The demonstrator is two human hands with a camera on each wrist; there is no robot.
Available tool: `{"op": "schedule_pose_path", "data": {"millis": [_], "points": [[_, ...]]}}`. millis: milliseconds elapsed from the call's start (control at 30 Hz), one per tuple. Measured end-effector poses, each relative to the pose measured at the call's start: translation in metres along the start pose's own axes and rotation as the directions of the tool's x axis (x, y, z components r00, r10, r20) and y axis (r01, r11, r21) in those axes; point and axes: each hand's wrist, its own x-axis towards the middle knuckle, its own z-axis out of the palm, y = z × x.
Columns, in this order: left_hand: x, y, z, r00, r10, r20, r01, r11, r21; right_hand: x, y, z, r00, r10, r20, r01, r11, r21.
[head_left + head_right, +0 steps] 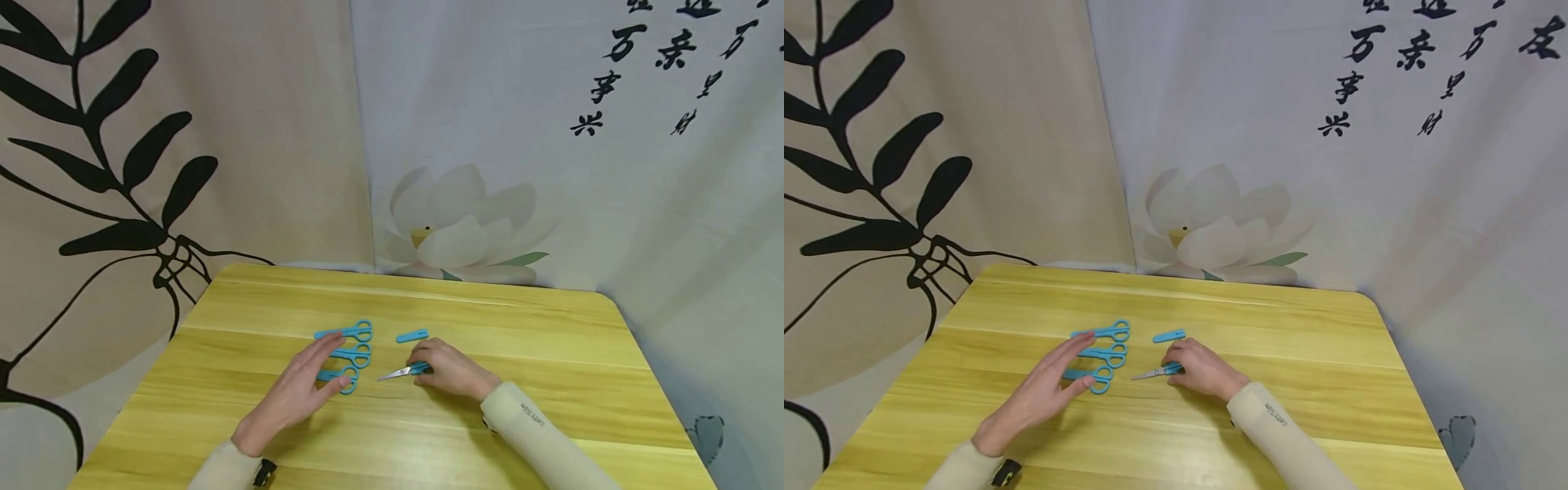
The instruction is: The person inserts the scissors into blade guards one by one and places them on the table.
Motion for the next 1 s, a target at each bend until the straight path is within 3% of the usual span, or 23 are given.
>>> {"op": "schedule_pose_path", "data": {"millis": [233,400,700,833,1000], "points": [[0.008,0.005,0.009,0.999,-0.018,0.030,0.019,0.999,-0.042,-0.005,-0.001,0.002,0.999,0.048,-0.015,-0.048,0.999,0.015],[0.020,0.012,0.022,0.993,-0.056,0.105,0.065,0.994,-0.082,-0.020,-0.005,-0.004,0.996,0.076,-0.056,-0.075,0.997,0.020],[0.067,0.019,0.056,0.964,-0.075,0.256,0.118,0.981,-0.154,-0.053,0.002,-0.022,0.982,0.119,-0.144,-0.119,0.993,0.010],[0.086,0.018,0.072,0.956,-0.080,0.282,0.137,0.973,-0.188,-0.067,0.006,-0.026,0.975,0.136,-0.175,-0.134,0.991,0.024],[0.104,0.016,0.090,0.950,-0.138,0.279,0.208,0.948,-0.241,-0.083,0.011,-0.033,0.963,0.174,-0.205,-0.172,0.985,0.027]]}}
